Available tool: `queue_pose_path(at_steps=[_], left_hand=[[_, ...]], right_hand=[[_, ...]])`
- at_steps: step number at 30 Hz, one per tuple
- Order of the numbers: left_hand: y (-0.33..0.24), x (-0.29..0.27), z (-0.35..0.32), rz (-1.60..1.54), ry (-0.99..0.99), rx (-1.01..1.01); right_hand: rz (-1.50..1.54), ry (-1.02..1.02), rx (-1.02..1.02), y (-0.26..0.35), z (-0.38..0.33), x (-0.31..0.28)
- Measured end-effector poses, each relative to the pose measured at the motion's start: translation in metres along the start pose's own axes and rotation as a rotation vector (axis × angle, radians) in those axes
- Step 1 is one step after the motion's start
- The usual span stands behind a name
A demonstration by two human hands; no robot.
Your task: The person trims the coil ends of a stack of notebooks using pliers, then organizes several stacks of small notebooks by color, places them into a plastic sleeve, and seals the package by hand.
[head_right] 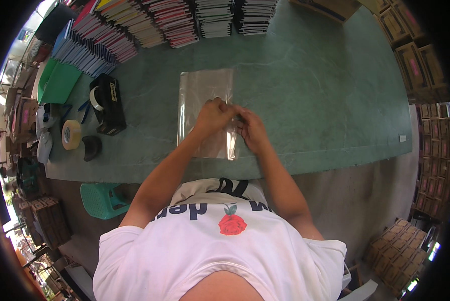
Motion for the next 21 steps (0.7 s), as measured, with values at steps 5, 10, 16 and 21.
queue_pose_path(at_steps=[5, 10, 16, 21], left_hand=[[0.023, 0.009, -0.004, -0.492, 0.270, -0.305], [0.022, 0.002, -0.010, -0.690, 0.415, -0.300], [0.014, -0.070, -0.024, -0.842, 0.233, -0.343], [0.109, -0.168, -0.016, -0.628, 0.033, -0.262]], right_hand=[[-0.186, -0.028, 0.026, 0.006, 0.006, 0.004], [-0.526, -0.175, -0.071, 0.020, 0.021, 0.003], [-0.679, -0.139, -0.191, 0.054, 0.040, -0.017], [-0.626, -0.231, -0.161, 0.099, 0.030, -0.078]])
Point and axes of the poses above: each hand's wrist, its own z-axis towards the middle knuckle, its own x-axis out of the palm, y = z × x, the point moved 10 cm from there along z, towards the middle knuckle, and after that the axes turned 9 degrees about -x, right-handed, at the moved point
